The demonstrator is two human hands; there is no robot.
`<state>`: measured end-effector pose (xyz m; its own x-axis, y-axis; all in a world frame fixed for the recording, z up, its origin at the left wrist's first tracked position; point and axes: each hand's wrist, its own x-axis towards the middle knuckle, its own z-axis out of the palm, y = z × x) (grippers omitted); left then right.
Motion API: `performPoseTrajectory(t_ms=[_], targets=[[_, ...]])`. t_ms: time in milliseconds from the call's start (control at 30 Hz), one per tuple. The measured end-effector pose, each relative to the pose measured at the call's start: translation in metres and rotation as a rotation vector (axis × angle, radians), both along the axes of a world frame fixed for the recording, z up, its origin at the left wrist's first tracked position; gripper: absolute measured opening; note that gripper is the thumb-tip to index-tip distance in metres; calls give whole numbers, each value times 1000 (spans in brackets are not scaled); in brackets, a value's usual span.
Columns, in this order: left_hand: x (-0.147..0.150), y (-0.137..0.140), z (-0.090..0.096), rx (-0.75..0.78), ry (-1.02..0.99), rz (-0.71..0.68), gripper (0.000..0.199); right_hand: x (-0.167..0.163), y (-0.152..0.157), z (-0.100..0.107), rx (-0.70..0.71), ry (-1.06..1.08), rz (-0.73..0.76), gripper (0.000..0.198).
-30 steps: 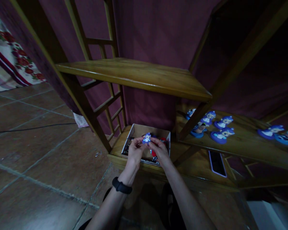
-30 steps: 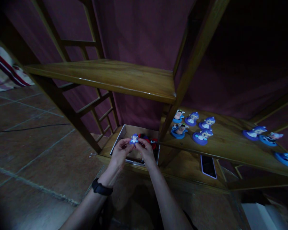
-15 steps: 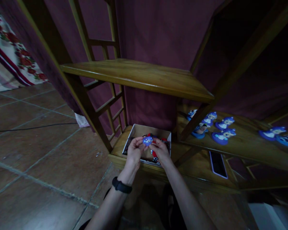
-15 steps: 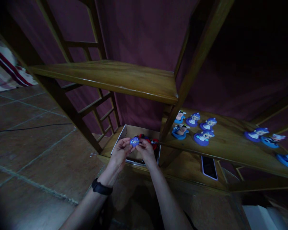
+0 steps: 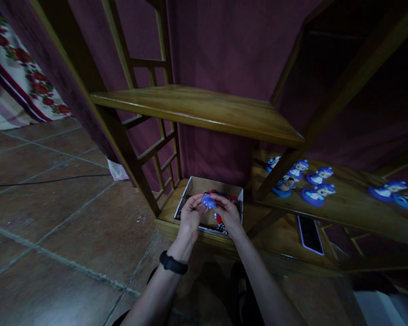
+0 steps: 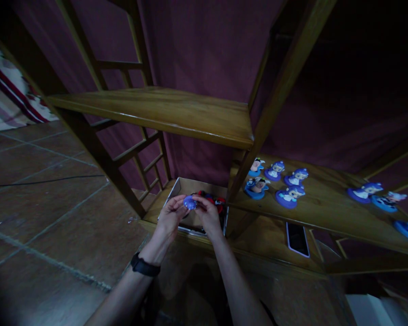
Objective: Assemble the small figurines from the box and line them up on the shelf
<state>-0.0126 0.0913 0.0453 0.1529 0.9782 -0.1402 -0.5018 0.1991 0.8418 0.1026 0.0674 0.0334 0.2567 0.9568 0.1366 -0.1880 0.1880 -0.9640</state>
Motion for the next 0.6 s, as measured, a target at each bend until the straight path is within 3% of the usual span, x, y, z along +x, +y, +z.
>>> performPoseTrajectory(t_ms=[400,600], targets=[[0,-1,5,-39,5,9,36,-1,-1,4,-18,-43,18,30],[-1,0,4,-94,-15,-29,34,-1,-2,6,-102,-35,8,32]])
